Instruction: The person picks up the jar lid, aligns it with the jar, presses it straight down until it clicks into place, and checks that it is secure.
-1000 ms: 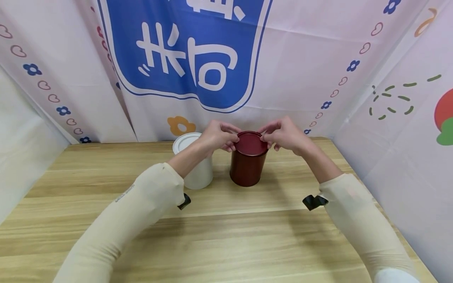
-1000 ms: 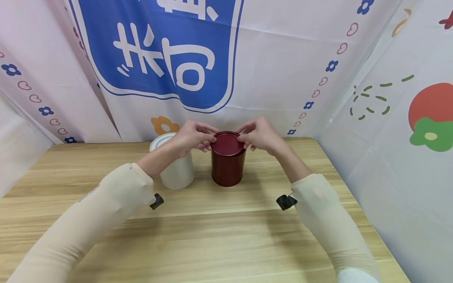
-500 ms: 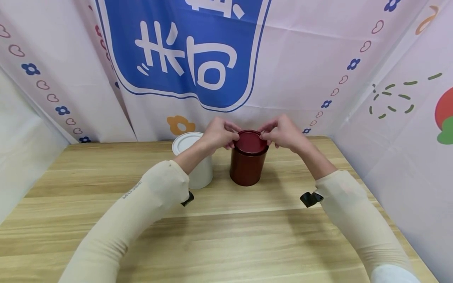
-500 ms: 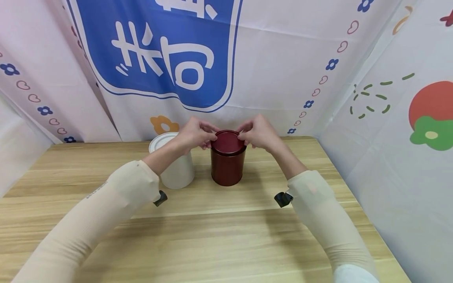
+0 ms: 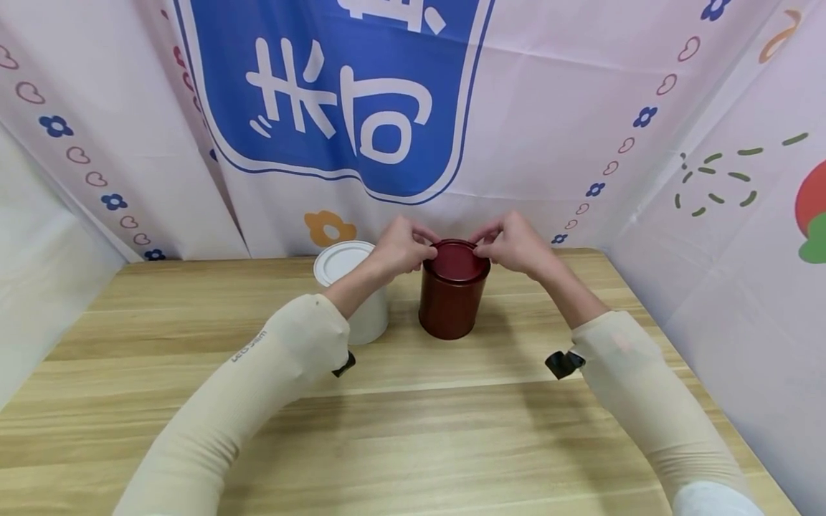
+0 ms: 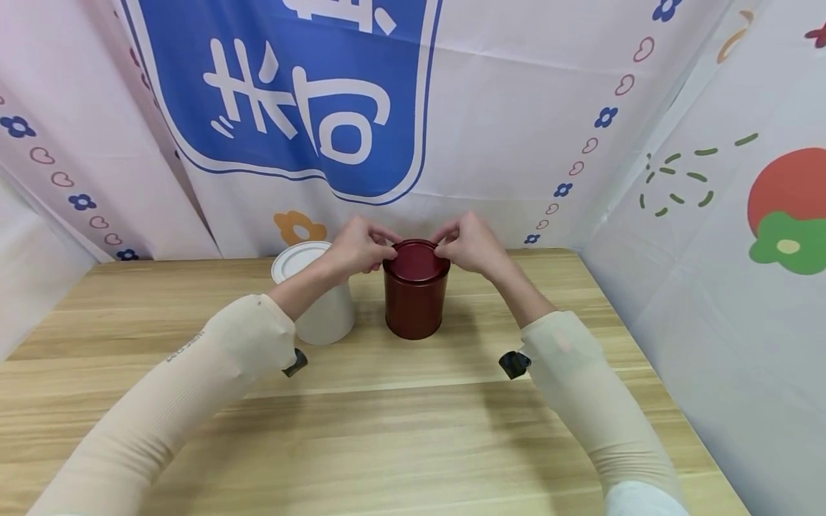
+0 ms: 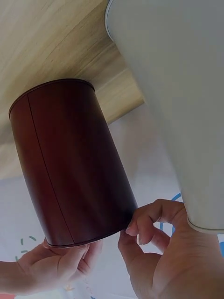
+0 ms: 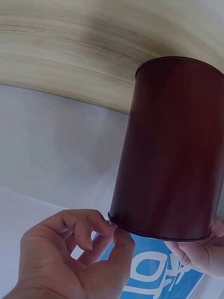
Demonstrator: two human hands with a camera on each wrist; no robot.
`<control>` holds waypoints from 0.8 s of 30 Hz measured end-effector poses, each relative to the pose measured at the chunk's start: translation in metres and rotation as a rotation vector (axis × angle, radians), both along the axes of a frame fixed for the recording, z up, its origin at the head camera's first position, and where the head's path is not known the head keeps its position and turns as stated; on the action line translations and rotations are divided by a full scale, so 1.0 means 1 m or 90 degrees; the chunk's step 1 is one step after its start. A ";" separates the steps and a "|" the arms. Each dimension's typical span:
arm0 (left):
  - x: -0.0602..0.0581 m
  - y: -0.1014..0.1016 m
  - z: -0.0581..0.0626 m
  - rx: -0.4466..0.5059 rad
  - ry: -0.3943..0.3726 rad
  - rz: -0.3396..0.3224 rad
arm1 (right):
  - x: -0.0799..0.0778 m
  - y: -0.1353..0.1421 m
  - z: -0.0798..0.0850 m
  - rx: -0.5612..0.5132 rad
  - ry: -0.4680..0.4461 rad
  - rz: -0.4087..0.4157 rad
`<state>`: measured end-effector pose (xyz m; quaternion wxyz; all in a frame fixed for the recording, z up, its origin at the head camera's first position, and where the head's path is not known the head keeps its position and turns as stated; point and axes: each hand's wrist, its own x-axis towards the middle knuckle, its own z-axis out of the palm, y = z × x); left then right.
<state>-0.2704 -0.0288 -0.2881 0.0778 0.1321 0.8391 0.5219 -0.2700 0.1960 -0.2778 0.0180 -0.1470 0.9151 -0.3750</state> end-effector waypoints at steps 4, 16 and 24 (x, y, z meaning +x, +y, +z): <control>0.000 0.000 0.000 -0.021 0.016 -0.008 | 0.000 0.001 -0.002 -0.002 -0.001 0.001; -0.001 0.001 -0.001 -0.044 0.033 -0.012 | -0.001 0.001 -0.005 -0.001 0.000 0.005; 0.000 0.001 0.001 -0.030 0.028 -0.010 | 0.000 0.001 -0.004 -0.010 0.000 0.007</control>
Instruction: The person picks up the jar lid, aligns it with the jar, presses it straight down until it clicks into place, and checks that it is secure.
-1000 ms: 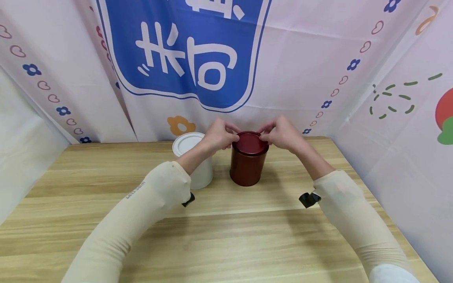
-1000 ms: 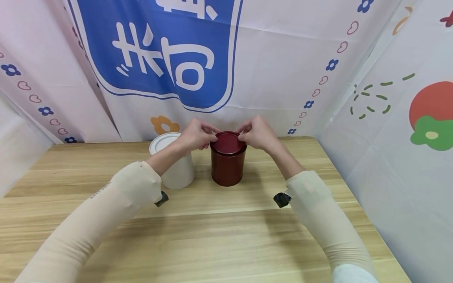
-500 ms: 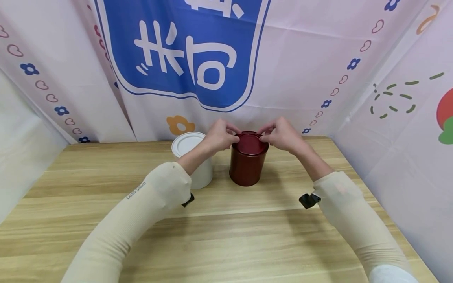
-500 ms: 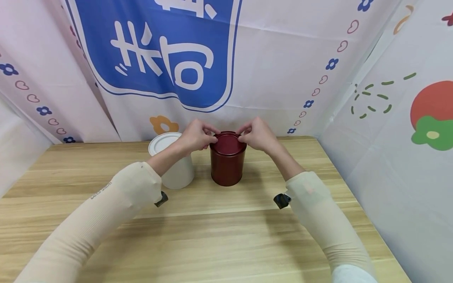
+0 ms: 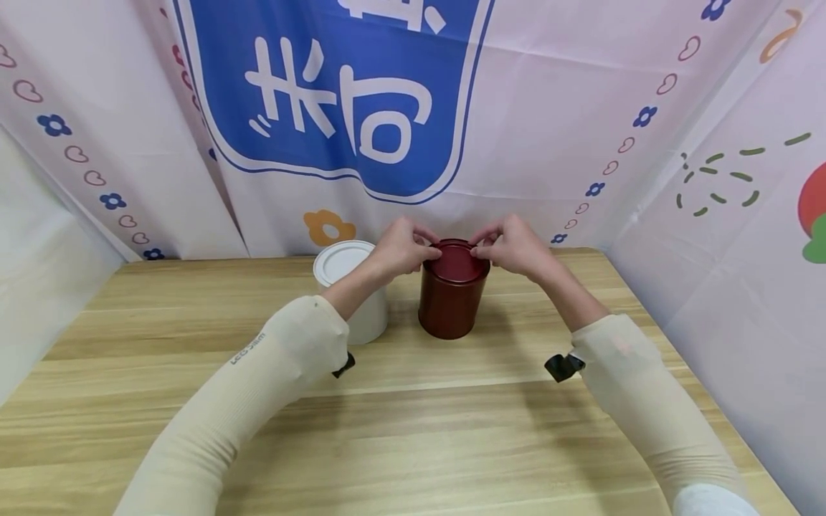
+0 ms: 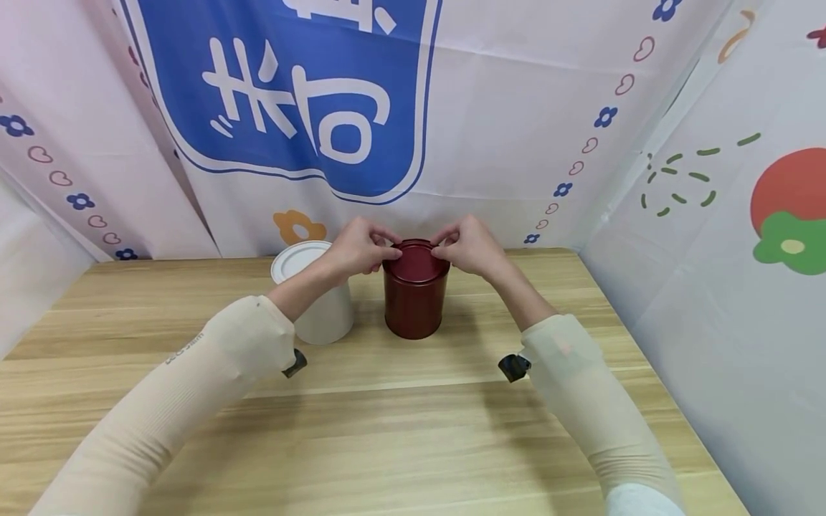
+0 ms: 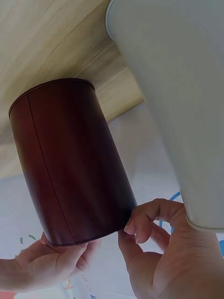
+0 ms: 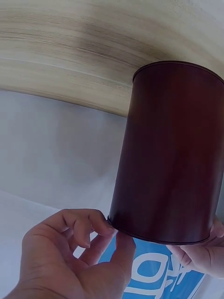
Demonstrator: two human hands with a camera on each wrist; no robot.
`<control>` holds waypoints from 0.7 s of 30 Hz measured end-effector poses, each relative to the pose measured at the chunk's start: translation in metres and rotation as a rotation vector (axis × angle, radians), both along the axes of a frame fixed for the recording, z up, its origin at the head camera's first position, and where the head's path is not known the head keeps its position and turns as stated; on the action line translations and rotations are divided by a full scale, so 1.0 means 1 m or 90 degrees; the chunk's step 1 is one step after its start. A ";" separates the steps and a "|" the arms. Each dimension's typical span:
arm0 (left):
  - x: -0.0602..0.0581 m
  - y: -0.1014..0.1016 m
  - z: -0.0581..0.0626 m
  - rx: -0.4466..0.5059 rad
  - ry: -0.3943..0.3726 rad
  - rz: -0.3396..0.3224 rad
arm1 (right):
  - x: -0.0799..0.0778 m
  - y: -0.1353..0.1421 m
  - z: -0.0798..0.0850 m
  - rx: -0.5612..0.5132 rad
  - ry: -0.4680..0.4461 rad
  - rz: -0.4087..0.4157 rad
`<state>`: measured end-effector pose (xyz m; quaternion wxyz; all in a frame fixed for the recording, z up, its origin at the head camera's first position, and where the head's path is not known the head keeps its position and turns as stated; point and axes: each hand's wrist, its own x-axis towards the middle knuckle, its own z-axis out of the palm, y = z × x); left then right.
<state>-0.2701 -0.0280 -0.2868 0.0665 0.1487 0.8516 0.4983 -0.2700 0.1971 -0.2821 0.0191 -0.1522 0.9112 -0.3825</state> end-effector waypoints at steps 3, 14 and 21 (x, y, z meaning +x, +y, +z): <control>0.002 -0.001 0.001 -0.021 0.056 -0.003 | 0.002 0.002 0.000 -0.005 0.015 0.015; 0.008 -0.006 -0.005 -0.166 0.177 -0.127 | 0.015 0.017 -0.004 0.074 0.053 0.145; 0.009 -0.008 -0.006 -0.158 0.177 -0.130 | 0.015 0.016 -0.006 0.051 0.048 0.154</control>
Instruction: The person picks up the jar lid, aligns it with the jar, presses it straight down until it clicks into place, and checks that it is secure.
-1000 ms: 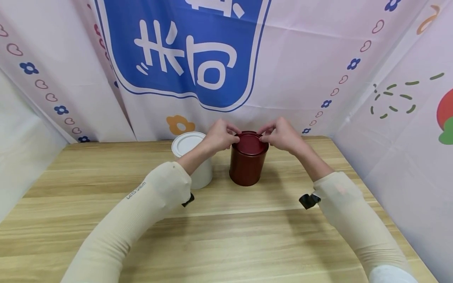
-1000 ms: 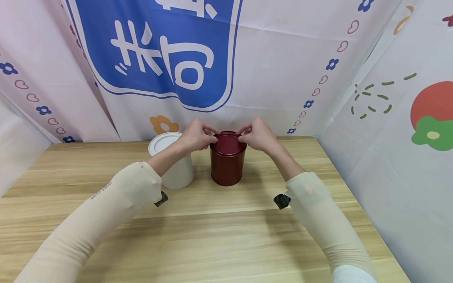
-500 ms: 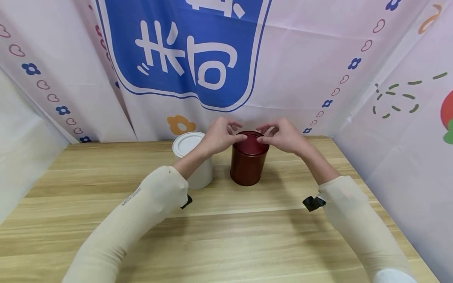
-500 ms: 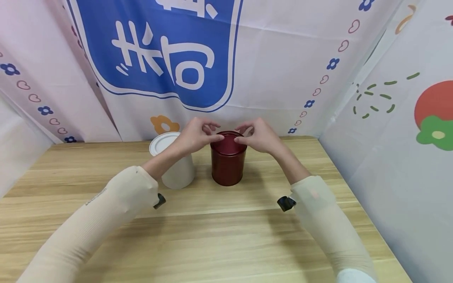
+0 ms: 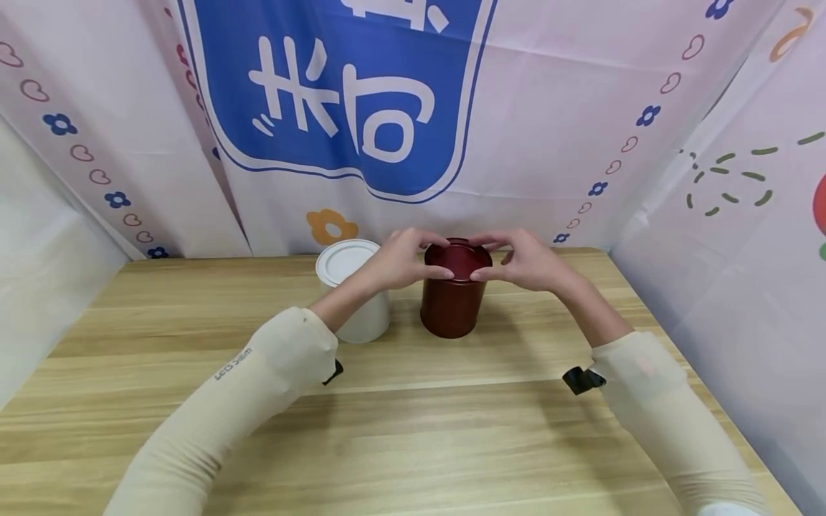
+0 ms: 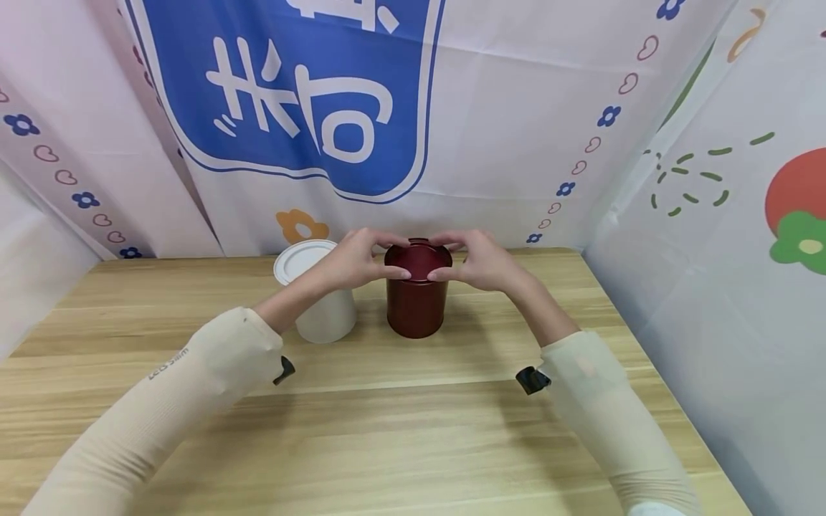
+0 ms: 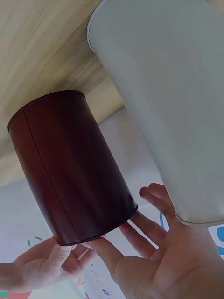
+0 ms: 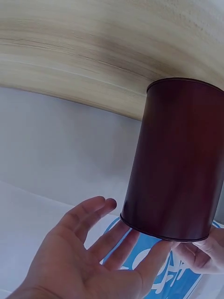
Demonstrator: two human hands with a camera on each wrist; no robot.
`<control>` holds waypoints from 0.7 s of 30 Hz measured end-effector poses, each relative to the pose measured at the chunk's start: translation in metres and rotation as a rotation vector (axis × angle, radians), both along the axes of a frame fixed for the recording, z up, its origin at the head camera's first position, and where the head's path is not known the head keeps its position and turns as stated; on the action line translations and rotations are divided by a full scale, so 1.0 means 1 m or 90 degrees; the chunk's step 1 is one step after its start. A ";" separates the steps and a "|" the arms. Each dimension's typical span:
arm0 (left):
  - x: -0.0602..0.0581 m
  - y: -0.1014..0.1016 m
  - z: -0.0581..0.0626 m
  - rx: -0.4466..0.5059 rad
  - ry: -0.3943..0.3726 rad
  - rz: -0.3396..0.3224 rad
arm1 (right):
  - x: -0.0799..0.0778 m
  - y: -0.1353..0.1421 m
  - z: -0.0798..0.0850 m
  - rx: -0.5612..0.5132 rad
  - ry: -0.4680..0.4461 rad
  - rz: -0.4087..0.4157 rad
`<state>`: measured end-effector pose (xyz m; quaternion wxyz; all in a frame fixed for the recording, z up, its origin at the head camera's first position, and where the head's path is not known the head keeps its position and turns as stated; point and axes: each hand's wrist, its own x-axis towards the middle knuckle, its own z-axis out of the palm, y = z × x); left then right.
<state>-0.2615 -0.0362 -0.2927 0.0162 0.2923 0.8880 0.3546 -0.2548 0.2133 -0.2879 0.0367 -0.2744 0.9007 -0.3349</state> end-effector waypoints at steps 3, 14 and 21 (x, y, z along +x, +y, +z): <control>0.001 -0.001 0.001 0.003 -0.010 0.000 | 0.000 0.000 0.001 -0.004 -0.019 -0.011; 0.000 0.000 0.003 0.007 -0.026 0.000 | 0.003 -0.005 0.006 -0.019 -0.088 -0.051; -0.001 0.002 0.005 0.000 -0.023 -0.001 | 0.003 -0.007 0.010 -0.014 -0.113 -0.067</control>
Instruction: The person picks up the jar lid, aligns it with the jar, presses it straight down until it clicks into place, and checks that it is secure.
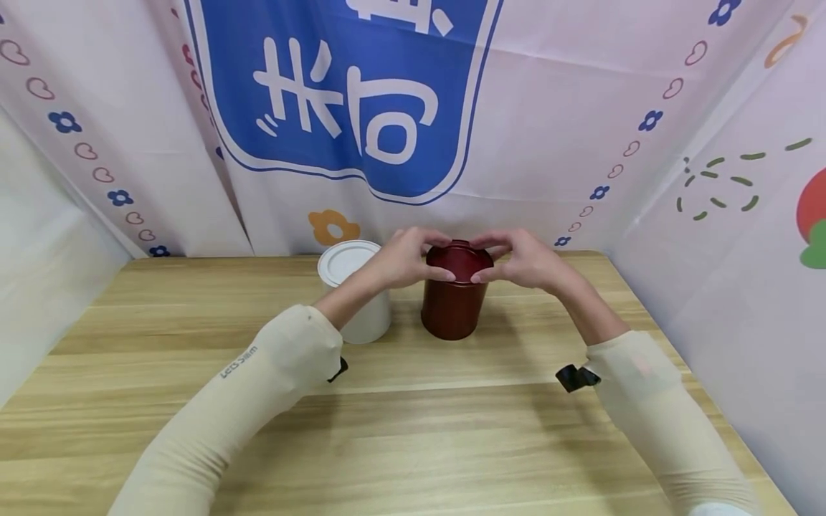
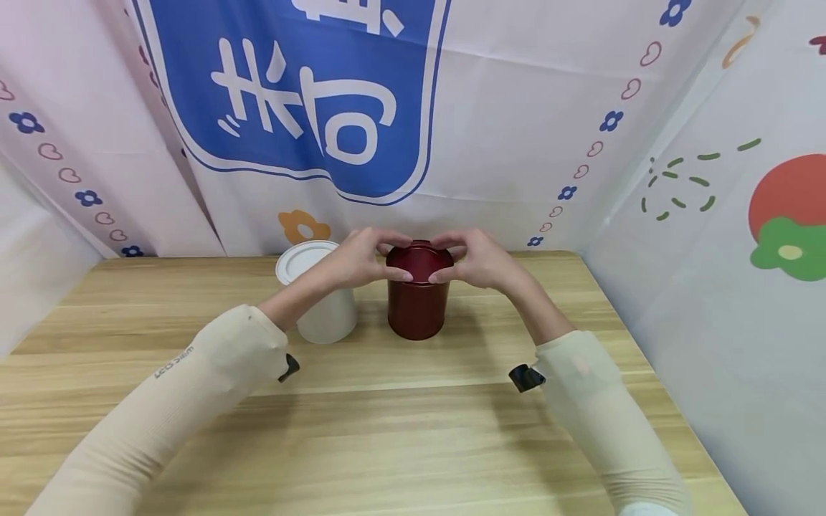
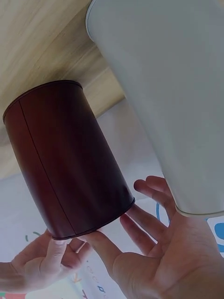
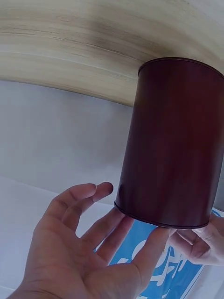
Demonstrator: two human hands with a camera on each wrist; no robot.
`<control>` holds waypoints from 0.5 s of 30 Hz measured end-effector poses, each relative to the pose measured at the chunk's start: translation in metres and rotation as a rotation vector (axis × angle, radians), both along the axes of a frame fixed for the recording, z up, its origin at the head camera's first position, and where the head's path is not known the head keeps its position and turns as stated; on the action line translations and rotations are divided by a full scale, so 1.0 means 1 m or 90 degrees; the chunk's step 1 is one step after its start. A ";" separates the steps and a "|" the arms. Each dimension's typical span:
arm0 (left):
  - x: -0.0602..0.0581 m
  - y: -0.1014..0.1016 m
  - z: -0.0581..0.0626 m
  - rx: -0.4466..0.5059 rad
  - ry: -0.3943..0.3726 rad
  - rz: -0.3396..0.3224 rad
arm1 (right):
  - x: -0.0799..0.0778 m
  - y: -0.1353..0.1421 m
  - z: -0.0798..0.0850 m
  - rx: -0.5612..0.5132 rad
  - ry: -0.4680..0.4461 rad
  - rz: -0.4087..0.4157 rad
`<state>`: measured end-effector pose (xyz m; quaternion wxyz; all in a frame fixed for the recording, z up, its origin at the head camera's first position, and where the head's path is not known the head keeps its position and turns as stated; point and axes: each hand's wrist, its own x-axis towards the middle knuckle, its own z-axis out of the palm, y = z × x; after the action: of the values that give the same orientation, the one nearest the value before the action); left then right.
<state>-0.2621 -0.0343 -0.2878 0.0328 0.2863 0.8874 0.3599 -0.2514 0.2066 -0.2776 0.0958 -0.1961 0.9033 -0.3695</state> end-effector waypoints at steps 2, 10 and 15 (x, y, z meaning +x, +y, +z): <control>0.000 0.000 -0.001 -0.001 0.004 -0.008 | 0.000 0.000 0.000 -0.002 0.002 0.004; 0.016 -0.013 0.004 0.012 0.045 -0.037 | 0.006 0.005 -0.004 -0.009 0.062 0.040; 0.034 -0.031 0.011 0.040 0.155 -0.033 | 0.017 0.011 -0.006 -0.023 0.110 0.032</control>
<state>-0.2284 -0.0652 -0.2767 -0.0752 0.3513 0.8655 0.3491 -0.2347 0.2177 -0.2833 0.0229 -0.2513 0.8961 -0.3651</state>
